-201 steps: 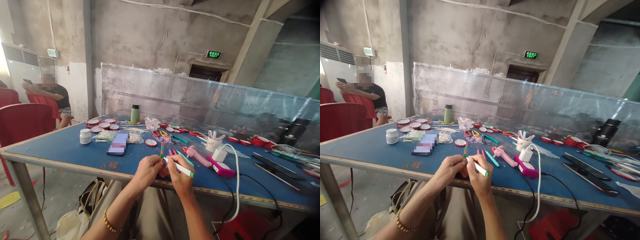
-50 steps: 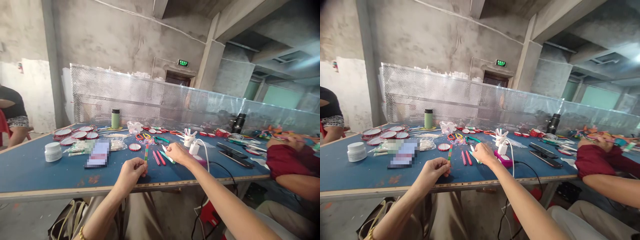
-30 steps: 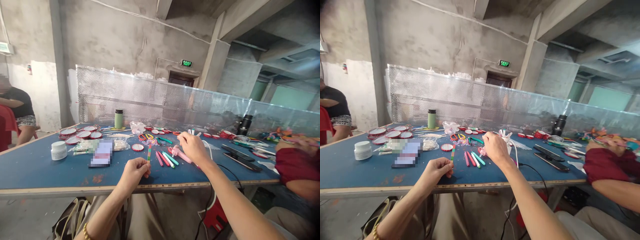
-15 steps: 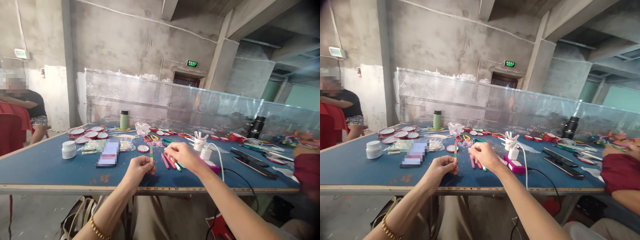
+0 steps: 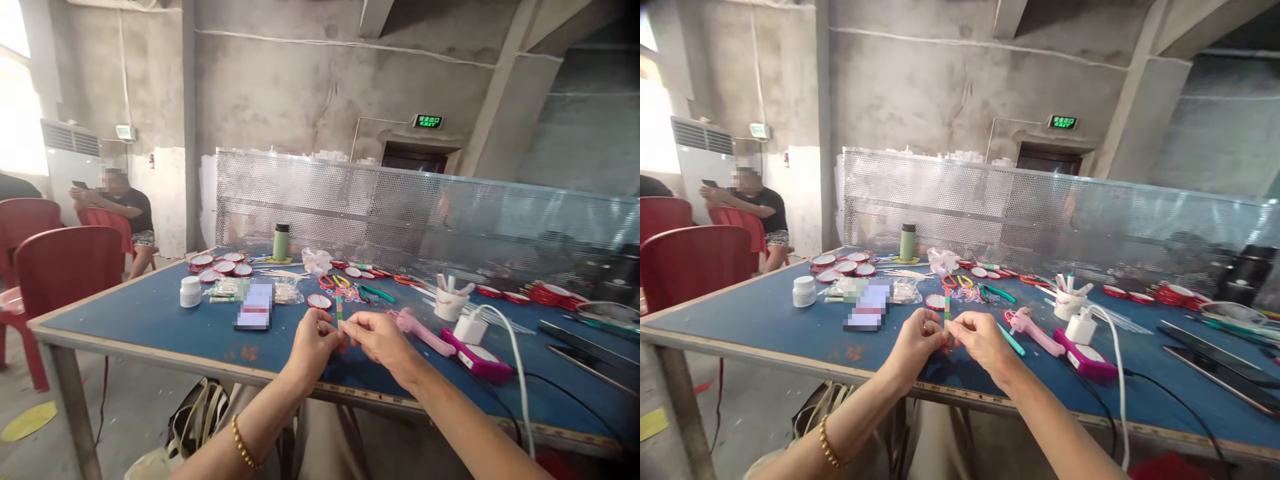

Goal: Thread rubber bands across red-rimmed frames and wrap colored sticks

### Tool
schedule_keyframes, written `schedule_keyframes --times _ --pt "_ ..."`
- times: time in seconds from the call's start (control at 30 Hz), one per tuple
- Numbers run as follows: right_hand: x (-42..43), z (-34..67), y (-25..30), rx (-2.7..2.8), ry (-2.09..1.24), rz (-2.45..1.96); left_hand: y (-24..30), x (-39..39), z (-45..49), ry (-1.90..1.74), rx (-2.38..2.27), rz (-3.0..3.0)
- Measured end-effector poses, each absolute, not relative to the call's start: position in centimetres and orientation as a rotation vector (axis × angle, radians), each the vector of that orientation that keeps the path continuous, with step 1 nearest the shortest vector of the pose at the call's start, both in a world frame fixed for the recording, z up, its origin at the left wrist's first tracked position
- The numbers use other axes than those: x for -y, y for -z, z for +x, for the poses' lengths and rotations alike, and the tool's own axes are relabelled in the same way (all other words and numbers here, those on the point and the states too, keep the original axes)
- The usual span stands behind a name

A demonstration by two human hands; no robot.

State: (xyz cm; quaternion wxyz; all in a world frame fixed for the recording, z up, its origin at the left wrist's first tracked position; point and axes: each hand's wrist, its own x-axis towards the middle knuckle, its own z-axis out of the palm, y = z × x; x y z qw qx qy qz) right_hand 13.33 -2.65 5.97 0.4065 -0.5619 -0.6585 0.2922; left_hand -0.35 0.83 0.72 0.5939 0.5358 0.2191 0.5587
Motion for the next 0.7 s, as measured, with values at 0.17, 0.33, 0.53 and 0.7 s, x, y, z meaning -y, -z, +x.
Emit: schedule_keyframes --times 0.17,0.33,0.53,0.7 --pt "2.3 13.7 -6.0 1.675 -0.748 -1.454 -0.5 -1.2 0.2 -1.284 -0.576 1.327" --pt "1.0 14.1 -5.8 1.635 -0.664 -1.611 -0.5 0.6 -1.3 -1.301 -0.822 1.689" --pt "0.2 13.8 -5.3 1.739 -0.585 -1.817 0.1 3.1 -5.1 -1.147 -1.084 2.501" --pt "-0.2 13.4 -5.0 1.774 -0.479 -1.946 -0.4 2.8 -5.8 -1.019 -1.075 2.580"
